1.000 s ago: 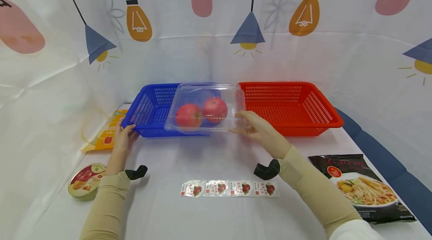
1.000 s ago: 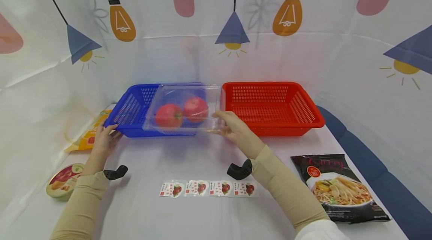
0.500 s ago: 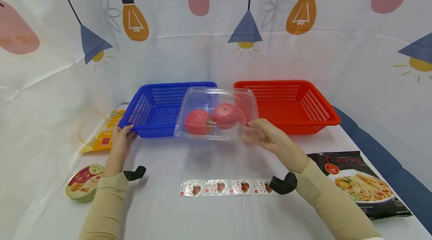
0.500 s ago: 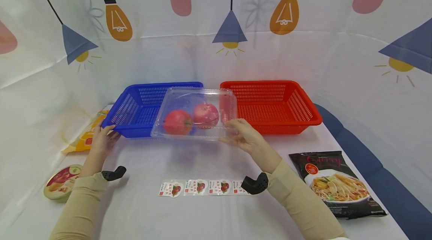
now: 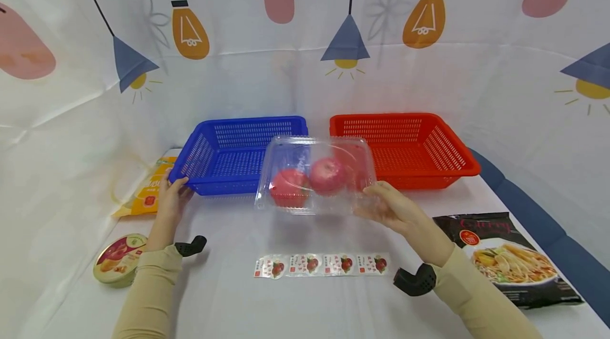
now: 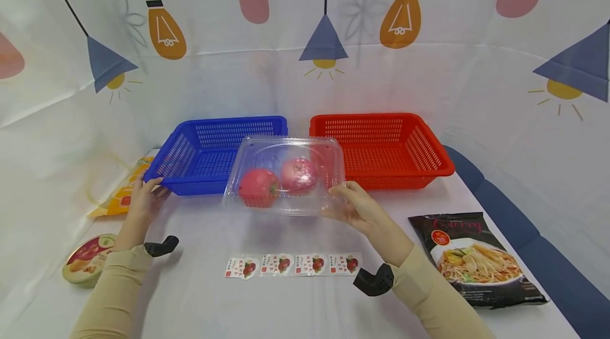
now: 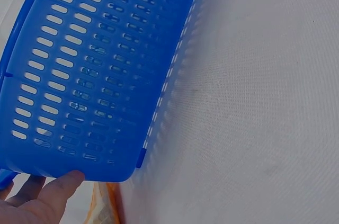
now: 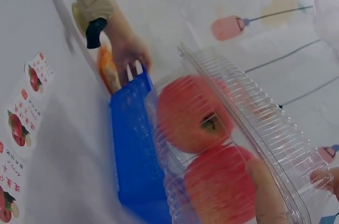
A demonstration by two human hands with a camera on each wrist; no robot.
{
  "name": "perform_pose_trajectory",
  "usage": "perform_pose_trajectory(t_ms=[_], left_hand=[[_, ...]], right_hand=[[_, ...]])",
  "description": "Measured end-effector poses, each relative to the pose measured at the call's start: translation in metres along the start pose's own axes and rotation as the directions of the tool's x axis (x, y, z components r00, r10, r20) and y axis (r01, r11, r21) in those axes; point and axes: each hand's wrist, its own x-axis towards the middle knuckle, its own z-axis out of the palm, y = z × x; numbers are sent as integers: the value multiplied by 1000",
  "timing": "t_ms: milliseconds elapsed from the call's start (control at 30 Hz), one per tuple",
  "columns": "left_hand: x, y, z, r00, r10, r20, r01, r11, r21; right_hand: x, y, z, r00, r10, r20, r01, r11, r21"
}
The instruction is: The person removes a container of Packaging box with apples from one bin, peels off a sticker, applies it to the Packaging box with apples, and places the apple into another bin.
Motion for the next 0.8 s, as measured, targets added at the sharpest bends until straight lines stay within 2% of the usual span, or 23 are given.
perform_pose_trajectory(t_ms=[200,600,800], left_hand=[[2,-1,-2,1000,-1,1,1,1000,-4],[2,-3,-2,1000,11,7,-12,1000,26],[2,-3,-2,1000,14,21,-15,999,41]], right_hand=[[-10,7,-6,1000,6,3,-6,1000,15],[-24,23,-22,999,-11,35,12,999,-32],[-28,32,-31,996,-12,84,16,999,-50]])
